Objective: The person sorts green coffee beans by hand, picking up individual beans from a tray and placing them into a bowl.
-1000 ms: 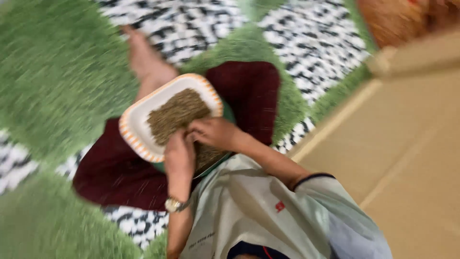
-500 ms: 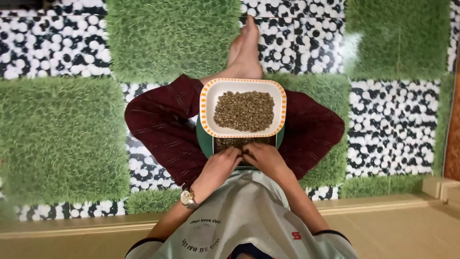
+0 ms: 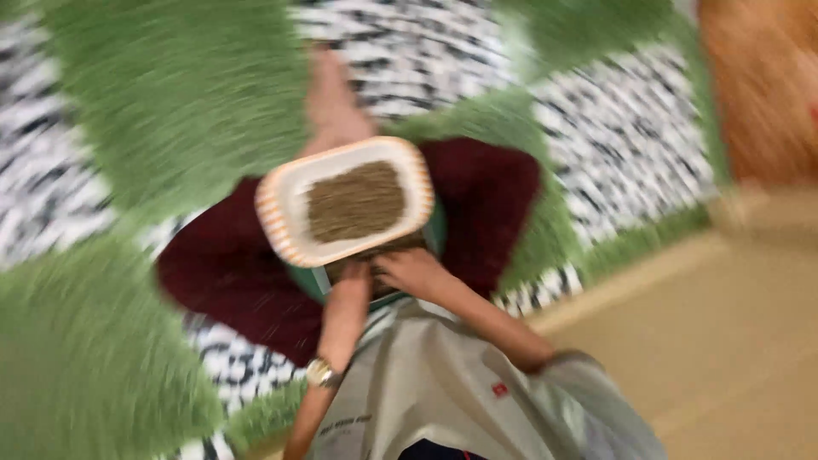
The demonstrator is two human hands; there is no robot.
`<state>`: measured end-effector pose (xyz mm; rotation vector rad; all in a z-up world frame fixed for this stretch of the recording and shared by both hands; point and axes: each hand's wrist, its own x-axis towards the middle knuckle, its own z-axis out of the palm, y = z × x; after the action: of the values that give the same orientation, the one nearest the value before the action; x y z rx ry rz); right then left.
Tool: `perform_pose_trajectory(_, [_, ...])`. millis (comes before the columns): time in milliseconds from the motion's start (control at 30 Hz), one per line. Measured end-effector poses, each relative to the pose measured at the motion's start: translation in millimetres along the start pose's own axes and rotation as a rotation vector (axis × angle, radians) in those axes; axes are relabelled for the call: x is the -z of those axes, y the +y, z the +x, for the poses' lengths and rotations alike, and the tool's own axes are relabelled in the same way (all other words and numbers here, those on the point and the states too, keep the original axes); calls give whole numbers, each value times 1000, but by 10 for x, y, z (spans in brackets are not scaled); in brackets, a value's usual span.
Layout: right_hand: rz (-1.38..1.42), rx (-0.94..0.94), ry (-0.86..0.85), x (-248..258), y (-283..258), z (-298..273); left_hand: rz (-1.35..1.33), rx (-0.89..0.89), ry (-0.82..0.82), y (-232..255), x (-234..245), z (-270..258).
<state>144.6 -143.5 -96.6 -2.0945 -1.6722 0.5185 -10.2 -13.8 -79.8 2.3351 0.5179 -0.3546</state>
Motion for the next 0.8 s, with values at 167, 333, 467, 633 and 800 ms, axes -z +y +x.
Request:
perform_pose_trajectory(167, [-175, -5, 108, 60, 26, -166, 10, -166, 204, 497, 365, 1])
perform_pose_trajectory(333, [-25, -14, 74, 890, -238, -88, -187, -239, 248, 822, 819, -39])
perform_pose_trajectory(467, [11, -11, 84, 1188, -328, -23, -185, -253, 242, 863, 978, -14])
perform_pose_trajectory(633, [-6, -14, 80, 1261, -351, 24, -152, -303, 234, 817, 1009, 59])
perform_pose_trajectory(800, [-57, 1, 38, 1134, -318, 5, -136, -273, 168, 704, 904, 34])
